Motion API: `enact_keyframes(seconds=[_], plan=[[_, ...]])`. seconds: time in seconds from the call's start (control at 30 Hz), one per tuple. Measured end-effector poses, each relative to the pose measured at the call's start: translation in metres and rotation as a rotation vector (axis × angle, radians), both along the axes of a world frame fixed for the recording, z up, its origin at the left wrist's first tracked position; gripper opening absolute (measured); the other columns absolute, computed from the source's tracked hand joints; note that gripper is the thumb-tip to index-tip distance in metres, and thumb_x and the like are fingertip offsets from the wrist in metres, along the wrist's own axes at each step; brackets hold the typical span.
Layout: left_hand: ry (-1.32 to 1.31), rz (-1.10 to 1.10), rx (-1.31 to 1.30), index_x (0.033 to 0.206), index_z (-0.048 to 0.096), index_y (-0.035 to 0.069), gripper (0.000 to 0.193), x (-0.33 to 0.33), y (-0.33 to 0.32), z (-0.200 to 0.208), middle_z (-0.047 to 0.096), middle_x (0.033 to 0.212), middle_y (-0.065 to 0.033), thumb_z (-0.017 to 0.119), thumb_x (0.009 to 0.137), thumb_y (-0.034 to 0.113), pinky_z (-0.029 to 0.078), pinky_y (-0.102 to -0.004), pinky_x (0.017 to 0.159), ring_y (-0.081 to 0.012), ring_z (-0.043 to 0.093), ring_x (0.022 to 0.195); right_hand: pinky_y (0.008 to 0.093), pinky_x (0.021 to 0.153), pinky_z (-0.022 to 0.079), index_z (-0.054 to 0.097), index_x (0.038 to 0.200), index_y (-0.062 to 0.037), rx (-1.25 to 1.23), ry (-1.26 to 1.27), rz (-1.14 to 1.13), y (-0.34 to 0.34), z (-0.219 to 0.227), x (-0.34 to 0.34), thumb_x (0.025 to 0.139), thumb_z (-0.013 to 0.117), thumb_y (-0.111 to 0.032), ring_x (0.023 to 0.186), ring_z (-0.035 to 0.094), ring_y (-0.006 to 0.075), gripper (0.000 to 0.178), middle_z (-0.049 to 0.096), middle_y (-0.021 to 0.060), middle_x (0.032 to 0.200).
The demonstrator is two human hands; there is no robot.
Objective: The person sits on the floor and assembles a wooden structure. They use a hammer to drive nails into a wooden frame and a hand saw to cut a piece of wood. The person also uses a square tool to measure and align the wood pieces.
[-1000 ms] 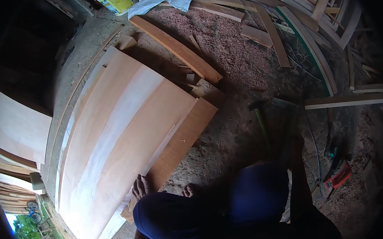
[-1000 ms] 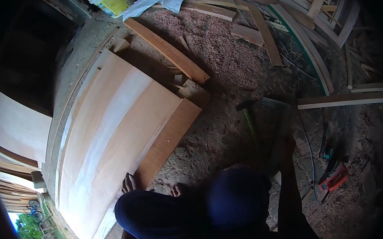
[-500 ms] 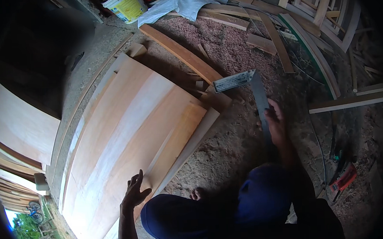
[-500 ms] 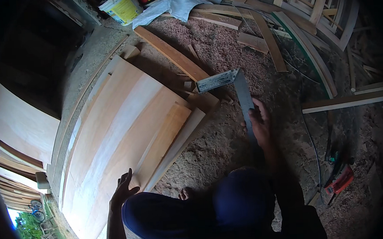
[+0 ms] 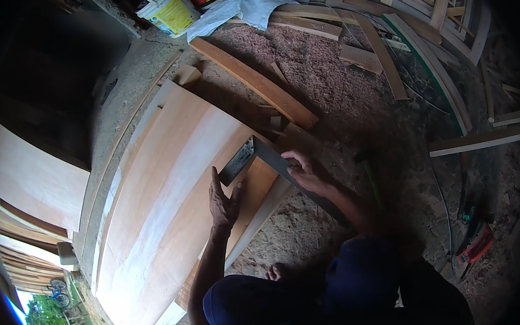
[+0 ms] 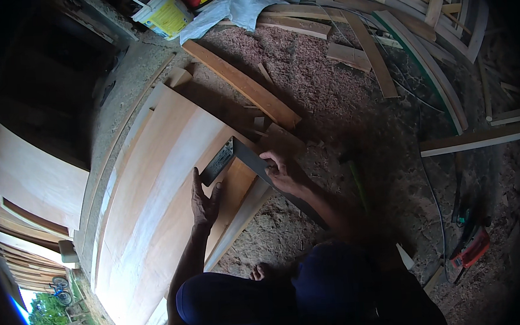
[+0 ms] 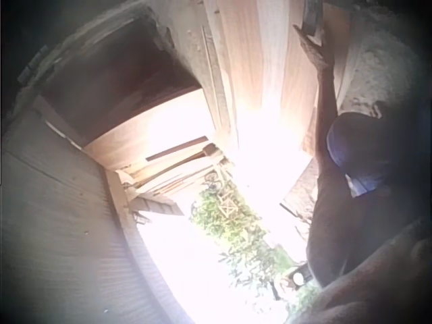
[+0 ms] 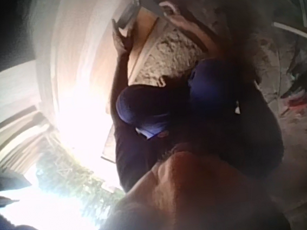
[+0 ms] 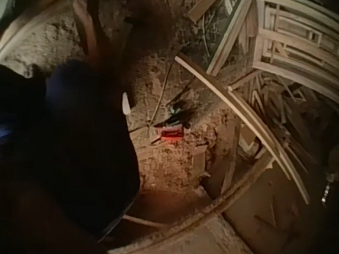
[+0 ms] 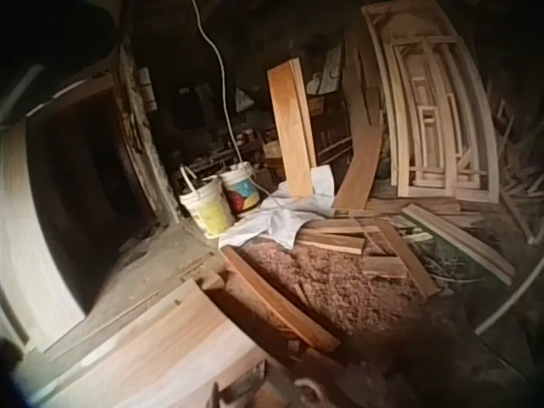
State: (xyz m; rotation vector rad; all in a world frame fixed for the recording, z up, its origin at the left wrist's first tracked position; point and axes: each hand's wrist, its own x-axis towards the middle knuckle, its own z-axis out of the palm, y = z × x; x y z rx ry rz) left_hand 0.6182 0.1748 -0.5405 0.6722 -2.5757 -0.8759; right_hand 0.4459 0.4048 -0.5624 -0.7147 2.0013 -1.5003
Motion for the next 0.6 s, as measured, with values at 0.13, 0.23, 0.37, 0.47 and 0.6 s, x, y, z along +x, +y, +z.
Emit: enact_keyframes(seconds=[0.13, 0.23, 0.37, 0.47, 0.6], plan=[[-0.1, 0.071, -0.348, 0.16, 0.026, 0.007, 0.085, 0.002, 0.011, -0.01, 0.06, 0.128, -0.021, 0.072, 0.092, 0.03, 0.048, -0.0482, 0.1, -0.0376, 0.059, 0.118, 0.0351, 0.098, 0.053, 0.06, 0.133, -0.0011, -0.119, -0.027, 0.071, 0.015, -0.005, -0.007, 0.099, 0.057, -0.008, 0.117, 0.067, 0.0261, 0.035, 0.068, 0.0189, 0.128], [-0.048, 0.002, -0.256, 0.157, 0.033, 0.006, 0.079, -0.005, 0.02, -0.003, 0.064, 0.119, -0.0178, 0.072, 0.092, 0.027, 0.049, -0.0466, 0.096, -0.0359, 0.062, 0.112, 0.0325, 0.095, 0.054, 0.062, 0.132, -0.0012, -0.183, -0.057, 0.087, 0.016, -0.019, -0.01, 0.1, 0.058, -0.008, 0.116, 0.067, 0.0229, 0.034, 0.068, 0.0168, 0.128], [-0.059, -0.037, -0.213, 0.151, 0.043, 0.0, 0.064, -0.008, 0.012, -0.002, 0.066, 0.111, -0.0168, 0.068, 0.093, 0.016, 0.052, -0.046, 0.087, -0.035, 0.062, 0.102, 0.0315, 0.081, 0.055, 0.064, 0.131, -0.0041, -0.284, -0.184, 0.047, 0.007, -0.034, -0.005, 0.099, 0.058, -0.007, 0.094, 0.069, 0.0169, 0.032, 0.073, 0.0121, 0.108], [-0.068, -0.073, -0.315, 0.15, 0.043, -0.001, 0.061, -0.009, 0.011, -0.007, 0.066, 0.111, -0.0172, 0.065, 0.094, 0.012, 0.052, -0.0461, 0.085, -0.0353, 0.062, 0.1, 0.0295, 0.07, 0.052, 0.068, 0.122, -0.0054, -0.202, -0.03, 0.032, 0.011, -0.044, -0.001, 0.101, 0.059, -0.013, 0.075, 0.064, 0.0126, 0.024, 0.07, 0.0056, 0.087], [-0.071, -0.075, -0.293, 0.149, 0.043, -0.004, 0.059, -0.006, 0.011, -0.007, 0.066, 0.111, -0.018, 0.062, 0.095, 0.009, 0.051, -0.0457, 0.086, -0.0355, 0.061, 0.101, 0.0268, 0.068, 0.048, 0.069, 0.112, -0.0066, -0.151, 0.159, -0.03, 0.013, -0.036, 0.003, 0.103, 0.058, -0.019, 0.073, 0.058, 0.0122, 0.018, 0.062, 0.0033, 0.084]])
